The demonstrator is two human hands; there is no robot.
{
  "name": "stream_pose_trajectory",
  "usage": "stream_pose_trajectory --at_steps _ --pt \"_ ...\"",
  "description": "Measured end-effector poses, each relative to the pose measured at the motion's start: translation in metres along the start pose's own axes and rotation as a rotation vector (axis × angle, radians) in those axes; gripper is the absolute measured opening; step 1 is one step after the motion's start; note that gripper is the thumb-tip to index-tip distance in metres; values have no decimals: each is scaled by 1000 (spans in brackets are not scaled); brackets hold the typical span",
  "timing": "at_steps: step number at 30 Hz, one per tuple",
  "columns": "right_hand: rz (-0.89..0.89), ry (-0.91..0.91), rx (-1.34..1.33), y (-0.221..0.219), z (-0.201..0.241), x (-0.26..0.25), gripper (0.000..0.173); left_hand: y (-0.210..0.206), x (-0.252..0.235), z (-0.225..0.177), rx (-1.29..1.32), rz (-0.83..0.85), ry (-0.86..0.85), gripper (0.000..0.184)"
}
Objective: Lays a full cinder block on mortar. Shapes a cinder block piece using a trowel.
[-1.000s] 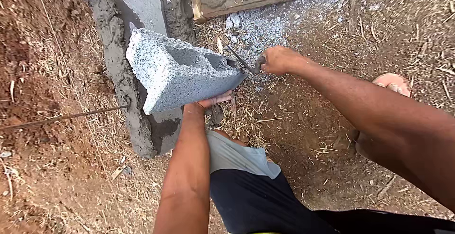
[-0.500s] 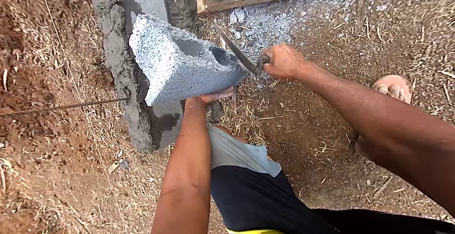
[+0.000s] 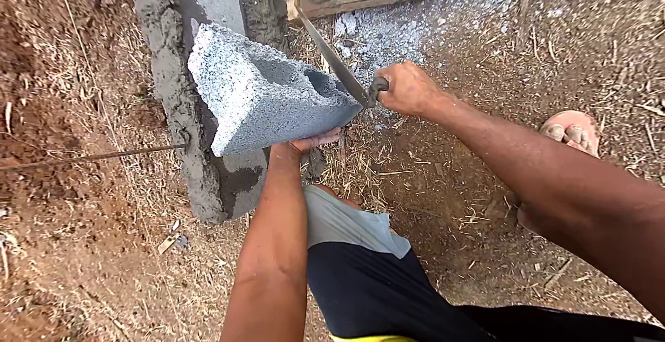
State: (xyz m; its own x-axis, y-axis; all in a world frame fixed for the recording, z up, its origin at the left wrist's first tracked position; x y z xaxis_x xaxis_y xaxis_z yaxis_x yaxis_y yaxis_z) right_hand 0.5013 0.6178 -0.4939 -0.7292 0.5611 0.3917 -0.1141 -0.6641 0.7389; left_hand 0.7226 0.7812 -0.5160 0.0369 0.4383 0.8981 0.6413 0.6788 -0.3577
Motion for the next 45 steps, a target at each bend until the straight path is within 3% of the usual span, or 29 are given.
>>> stream_pose_trajectory --at_steps 4,11,15,22,28,35,41,45 --pt "82 -52 16 -24 -15 -7 18 -2 2 1 -51 -2 -25 56" --pt "-6 -19 3 -1 0 1 16 4 -4 0 -47 39 -23 58" --pt "53 -58 -19 -26 -14 -8 17 2 -2 0 -59 8 -25 54" --pt "-59 -13 5 10 -1 1 17 2 -1 1 -3 3 -10 59" --pt "71 -56 35 -29 -20 -1 18 -7 4 2 -44 -23 -33 56" --pt "-37 -14 50 11 3 7 17 -1 2 2 16 -17 -26 61" --pt "87 -79 55 -33 -16 4 20 -2 1 2 -31 -23 -28 58" --pt "8 -65 59 -11 -16 6 20 0 -1 3 4 -8 -17 61"
Point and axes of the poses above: each hand's wrist, its own x-axis away from the middle knuckle, its own y-axis out of the back of the hand, z = x × y, the point moved 5 cm from there along -x, towards the middle knuckle, and after that the axes turned 15 degrees about x, right-handed, at the moved point
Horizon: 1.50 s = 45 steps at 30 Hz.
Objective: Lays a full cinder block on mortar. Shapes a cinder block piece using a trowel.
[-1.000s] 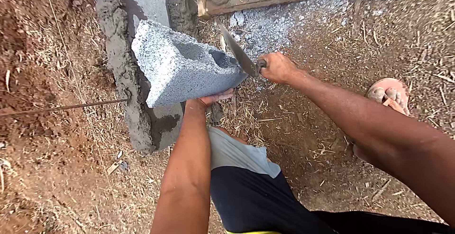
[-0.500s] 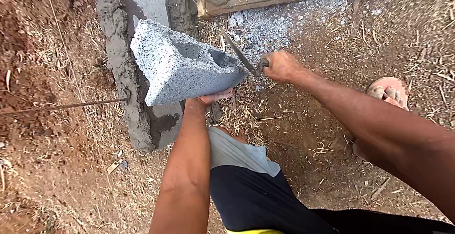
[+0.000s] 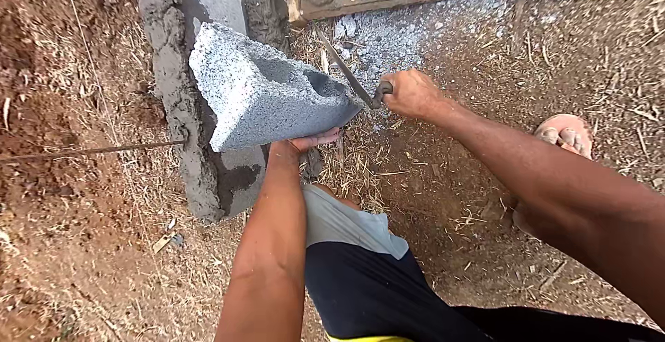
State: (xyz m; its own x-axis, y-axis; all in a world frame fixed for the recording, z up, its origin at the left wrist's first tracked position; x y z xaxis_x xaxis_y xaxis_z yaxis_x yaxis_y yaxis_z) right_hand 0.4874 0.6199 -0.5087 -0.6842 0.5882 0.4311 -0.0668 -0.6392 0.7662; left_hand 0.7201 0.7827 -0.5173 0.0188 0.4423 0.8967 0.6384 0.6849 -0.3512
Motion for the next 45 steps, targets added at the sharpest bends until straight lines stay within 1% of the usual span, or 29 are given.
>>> stream_pose_trajectory --at_steps 2,4,5,7,9,11,14,17,19,21,23,24,27,30,32,34,37,39,41,43,45 --pt "-53 24 -26 11 9 4 19 0 1 0 1 -9 1 61" --pt "-62 40 -26 7 12 4 17 -1 1 0 3 -16 6 60" --pt "-31 39 -10 -4 10 2 18 -1 1 0 5 -24 4 60" --pt "87 11 51 -29 -3 -2 20 -2 3 0 -3 -32 -5 60" --pt "140 -20 72 -41 -20 -2 21 -5 4 -1 -29 -31 -5 59" --pt "127 -31 43 -38 -27 -1 21 -4 3 -1 -59 -9 -11 56" --pt "55 -33 8 -20 -20 -3 20 -2 2 -1 -102 19 -22 51" --pt "-2 3 -24 -4 -1 -1 18 -1 1 -3 -104 48 -18 56" --pt "-16 30 -34 -5 6 1 17 -1 2 -3 -37 36 -22 62" --pt "56 16 -8 -21 6 1 19 0 3 -3 -14 31 -29 63" --pt "127 -13 33 -37 -5 -2 21 0 3 -2 -32 42 -19 60" --pt "134 -21 41 -40 -11 -2 21 -1 4 -3 -34 35 -14 59" --pt "83 -11 -4 -22 -7 2 20 -1 4 0 -39 35 -7 57" --pt "-30 42 -59 7 17 4 17 -1 4 -2 -24 27 -6 55" --pt "-45 59 -49 11 26 5 15 2 1 -3 -24 54 -4 56" --pt "31 36 11 -6 19 2 18 0 4 -2 -33 62 -35 52" --pt "132 -5 56 -37 -4 -4 21 -1 6 -4 -53 87 -23 52" --pt "115 -18 25 -34 -10 -5 21 -3 8 -3 -19 64 -50 51" --pt "46 -16 -10 -16 -5 -5 21 0 5 -1 -37 55 -30 52" --pt "-1 7 -27 -1 5 -8 18 -7 12 -2 -8 -38 -26 50" --pt "5 20 -9 -6 6 -8 17 -11 13 -2 0 -119 -68 43"
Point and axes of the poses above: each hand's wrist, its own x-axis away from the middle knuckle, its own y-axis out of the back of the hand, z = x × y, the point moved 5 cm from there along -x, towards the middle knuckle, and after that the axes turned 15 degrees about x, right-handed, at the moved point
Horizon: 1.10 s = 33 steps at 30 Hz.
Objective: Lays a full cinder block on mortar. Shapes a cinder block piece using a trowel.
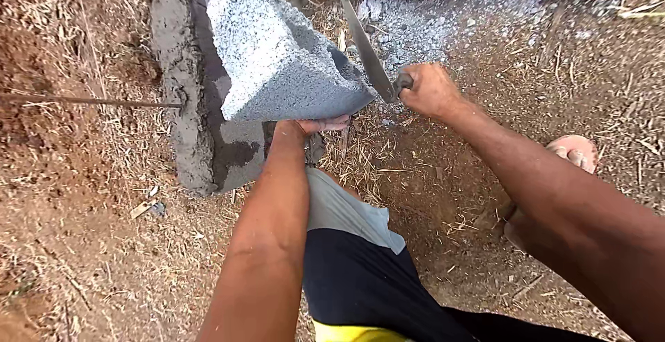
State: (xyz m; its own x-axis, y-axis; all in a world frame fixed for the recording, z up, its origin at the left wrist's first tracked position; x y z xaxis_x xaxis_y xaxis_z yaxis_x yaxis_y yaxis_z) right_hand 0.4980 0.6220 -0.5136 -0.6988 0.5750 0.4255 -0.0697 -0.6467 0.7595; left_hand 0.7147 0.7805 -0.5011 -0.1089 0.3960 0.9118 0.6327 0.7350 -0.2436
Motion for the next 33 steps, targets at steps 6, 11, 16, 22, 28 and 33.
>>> stream_pose_trajectory --at_steps 6,11,16,22,28,33 --pt "130 -48 119 -37 -26 3 21 5 -8 0 -51 115 31 50" --pt "-33 -53 56 8 3 7 17 2 1 -1 272 -53 -39 48" --pt "-34 -49 84 -11 5 4 19 10 -9 0 261 3 -23 45" --pt "-90 -76 60 1 5 6 18 9 -9 -1 227 33 -25 43" --pt "-81 -74 111 -17 9 9 19 5 -5 -1 219 22 -39 40" --pt "-20 -88 125 -36 -18 15 19 2 2 -1 240 29 -34 43"
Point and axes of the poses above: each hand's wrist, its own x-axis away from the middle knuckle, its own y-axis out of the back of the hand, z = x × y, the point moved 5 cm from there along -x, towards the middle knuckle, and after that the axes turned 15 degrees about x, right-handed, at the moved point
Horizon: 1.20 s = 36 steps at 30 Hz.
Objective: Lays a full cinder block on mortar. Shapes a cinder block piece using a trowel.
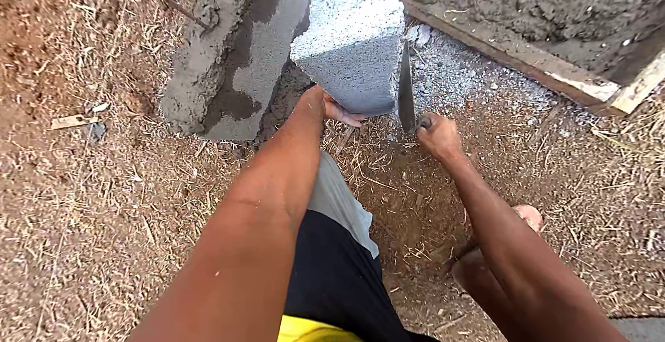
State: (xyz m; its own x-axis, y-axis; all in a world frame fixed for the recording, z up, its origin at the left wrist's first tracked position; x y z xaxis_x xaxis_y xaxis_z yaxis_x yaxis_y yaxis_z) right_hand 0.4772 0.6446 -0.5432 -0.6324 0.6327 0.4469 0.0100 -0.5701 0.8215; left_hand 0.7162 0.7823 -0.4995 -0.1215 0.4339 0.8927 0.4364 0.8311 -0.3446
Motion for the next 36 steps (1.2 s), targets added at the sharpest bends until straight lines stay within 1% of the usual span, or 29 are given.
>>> stream_pose_trajectory --at_steps 2,4,5,6,7,8,9,10,11,12,13,15,17,18,20,22,23,25,27,30,32,33,34,36 --pt "-46 -14 -24 17 6 -4 19 -4 7 2 27 -32 -11 41" --pt "-116 4 -63 29 14 -5 19 -2 1 2 72 -43 10 45" --pt "-122 12 -63 30 17 -4 19 -1 -1 1 62 -35 0 41" --pt "-99 17 -44 26 18 -4 19 1 -3 0 13 -43 -32 33" --pt "-44 12 -14 17 16 -6 20 2 -4 -1 -61 -18 -33 33" --pt "26 1 17 7 13 -8 22 2 -4 0 -89 -7 -30 35" --pt "78 -12 45 -2 8 -9 23 2 -4 1 -63 -5 -18 38" --pt "102 -22 62 -4 5 -10 22 2 -4 2 -21 -9 -3 42" --pt "100 -24 78 -1 3 -9 22 1 -4 1 -34 -12 -8 41" --pt "83 -22 88 7 4 -8 21 1 -2 0 -90 -9 -16 38" --pt "58 -17 82 17 7 -5 21 -2 1 1 -134 -1 6 40" --pt "-31 14 62 34 15 -1 20 -6 2 2 -158 -1 20 39" --pt "-101 46 37 40 23 1 18 -7 2 2 -204 22 21 39" --pt "-95 49 37 36 24 1 18 -9 3 2 -262 63 24 38" --pt "24 13 69 15 18 -4 21 -9 4 3 -291 75 23 39" --pt "161 -31 97 -6 3 -8 24 -7 3 4 -228 44 21 45" --pt "202 -45 110 -12 -4 -8 25 -4 -1 3 -214 48 27 47" --pt "223 -58 124 -11 -12 -9 26 -1 -6 1 -192 67 51 51" --pt "170 -51 76 4 -8 -9 24 0 -7 2 -174 74 71 55" --pt "30 9 1 35 14 -7 21 0 -7 0 -242 102 72 54" --pt "-88 51 -49 44 26 -2 18 -2 -5 0 -256 98 72 50" --pt "-116 67 -72 42 29 0 17 1 -8 0 -228 87 68 49" --pt "-113 76 -80 38 29 0 16 6 -12 0 -190 78 57 47" --pt "-40 62 -58 27 24 -4 17 8 -14 0 -213 103 53 45"
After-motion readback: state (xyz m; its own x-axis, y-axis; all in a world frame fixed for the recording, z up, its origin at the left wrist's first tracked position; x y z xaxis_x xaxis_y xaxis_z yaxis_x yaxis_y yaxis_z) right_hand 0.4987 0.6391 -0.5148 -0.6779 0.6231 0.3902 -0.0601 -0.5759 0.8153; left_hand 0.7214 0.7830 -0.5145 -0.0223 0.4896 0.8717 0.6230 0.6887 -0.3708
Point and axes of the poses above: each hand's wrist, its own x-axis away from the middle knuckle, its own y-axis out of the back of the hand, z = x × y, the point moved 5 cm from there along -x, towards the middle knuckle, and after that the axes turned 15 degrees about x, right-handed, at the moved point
